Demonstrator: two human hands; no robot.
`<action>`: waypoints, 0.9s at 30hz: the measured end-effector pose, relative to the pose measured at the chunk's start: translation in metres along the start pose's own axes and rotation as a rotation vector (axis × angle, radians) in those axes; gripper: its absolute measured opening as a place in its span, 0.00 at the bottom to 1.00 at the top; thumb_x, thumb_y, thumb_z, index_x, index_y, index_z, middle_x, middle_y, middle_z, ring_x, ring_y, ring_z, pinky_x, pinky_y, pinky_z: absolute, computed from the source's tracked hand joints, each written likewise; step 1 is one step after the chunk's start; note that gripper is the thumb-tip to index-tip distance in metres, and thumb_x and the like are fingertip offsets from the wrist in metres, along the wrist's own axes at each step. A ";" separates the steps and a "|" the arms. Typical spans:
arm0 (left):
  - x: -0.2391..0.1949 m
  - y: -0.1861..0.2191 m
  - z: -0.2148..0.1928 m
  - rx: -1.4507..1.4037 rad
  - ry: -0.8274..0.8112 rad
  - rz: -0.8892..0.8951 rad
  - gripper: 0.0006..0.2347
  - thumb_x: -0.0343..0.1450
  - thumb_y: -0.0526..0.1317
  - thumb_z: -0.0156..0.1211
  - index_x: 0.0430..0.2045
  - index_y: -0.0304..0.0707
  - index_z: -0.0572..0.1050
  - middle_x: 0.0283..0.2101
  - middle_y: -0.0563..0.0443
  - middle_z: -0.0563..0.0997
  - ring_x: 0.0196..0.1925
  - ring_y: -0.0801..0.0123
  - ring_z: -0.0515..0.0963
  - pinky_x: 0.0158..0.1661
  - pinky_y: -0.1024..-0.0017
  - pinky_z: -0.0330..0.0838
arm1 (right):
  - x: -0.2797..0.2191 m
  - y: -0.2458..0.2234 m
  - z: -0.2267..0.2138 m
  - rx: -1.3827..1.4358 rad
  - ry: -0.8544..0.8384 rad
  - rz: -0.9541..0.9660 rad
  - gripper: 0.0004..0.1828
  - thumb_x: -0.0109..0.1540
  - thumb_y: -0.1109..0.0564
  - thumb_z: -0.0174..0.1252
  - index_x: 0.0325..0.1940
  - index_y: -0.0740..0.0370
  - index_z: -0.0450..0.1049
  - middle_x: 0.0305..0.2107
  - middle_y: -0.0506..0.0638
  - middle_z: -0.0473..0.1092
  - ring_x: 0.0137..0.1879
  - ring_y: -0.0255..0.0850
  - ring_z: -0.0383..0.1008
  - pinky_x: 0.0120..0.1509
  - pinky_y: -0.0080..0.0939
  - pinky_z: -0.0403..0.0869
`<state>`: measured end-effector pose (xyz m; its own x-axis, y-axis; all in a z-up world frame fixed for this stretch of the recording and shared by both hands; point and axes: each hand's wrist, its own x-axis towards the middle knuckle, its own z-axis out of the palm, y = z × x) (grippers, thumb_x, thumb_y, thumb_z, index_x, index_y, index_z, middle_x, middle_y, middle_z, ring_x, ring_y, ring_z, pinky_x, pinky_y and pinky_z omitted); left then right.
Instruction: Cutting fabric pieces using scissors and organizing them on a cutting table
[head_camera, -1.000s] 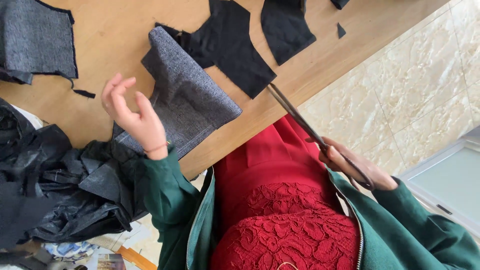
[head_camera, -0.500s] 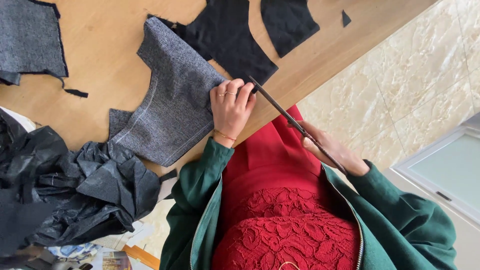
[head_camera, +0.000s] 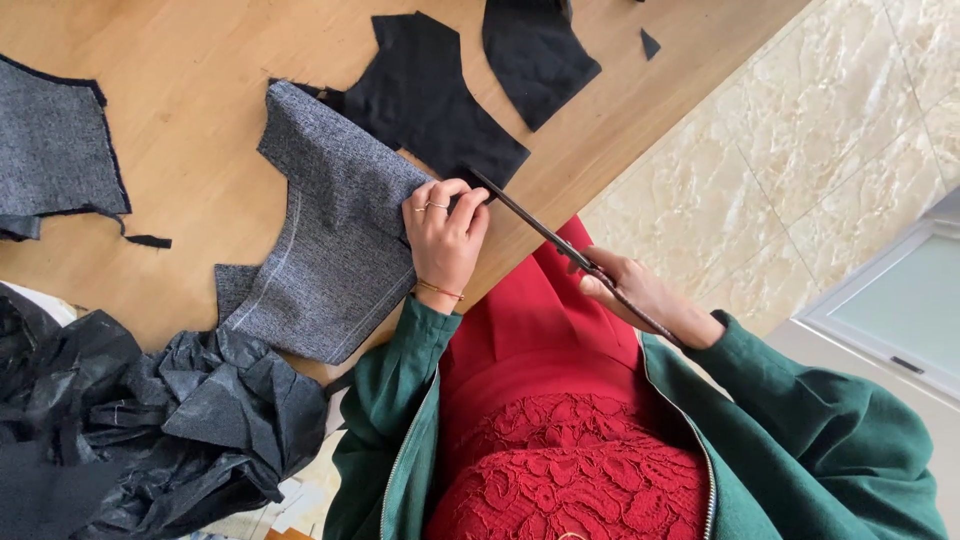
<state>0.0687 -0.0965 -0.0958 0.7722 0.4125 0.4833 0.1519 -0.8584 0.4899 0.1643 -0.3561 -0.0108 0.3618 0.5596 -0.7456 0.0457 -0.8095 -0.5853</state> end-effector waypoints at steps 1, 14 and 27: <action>0.001 0.000 -0.001 -0.018 -0.009 -0.002 0.08 0.65 0.35 0.67 0.33 0.56 0.79 0.39 0.61 0.73 0.46 0.63 0.74 0.43 0.64 0.70 | 0.001 -0.002 0.001 -0.005 0.005 0.012 0.29 0.63 0.28 0.49 0.60 0.42 0.73 0.25 0.58 0.73 0.39 0.62 0.77 0.49 0.60 0.74; 0.021 -0.009 -0.040 -0.584 -0.057 -0.284 0.06 0.68 0.32 0.68 0.32 0.48 0.80 0.37 0.57 0.77 0.44 0.60 0.78 0.49 0.62 0.72 | 0.009 -0.075 0.013 0.136 -0.057 0.046 0.27 0.67 0.33 0.39 0.53 0.54 0.69 0.36 0.67 0.73 0.49 0.69 0.75 0.55 0.66 0.71; 0.024 -0.022 -0.056 -0.904 -0.131 -0.481 0.03 0.70 0.31 0.67 0.32 0.41 0.80 0.37 0.50 0.79 0.39 0.66 0.77 0.44 0.70 0.73 | 0.021 -0.102 0.051 0.369 0.040 0.048 0.26 0.68 0.32 0.36 0.41 0.53 0.69 0.20 0.49 0.65 0.24 0.41 0.68 0.30 0.44 0.72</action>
<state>0.0493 -0.0507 -0.0541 0.8217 0.5688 0.0361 -0.0167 -0.0392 0.9991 0.1198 -0.2526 0.0174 0.3920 0.5094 -0.7660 -0.3082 -0.7118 -0.6311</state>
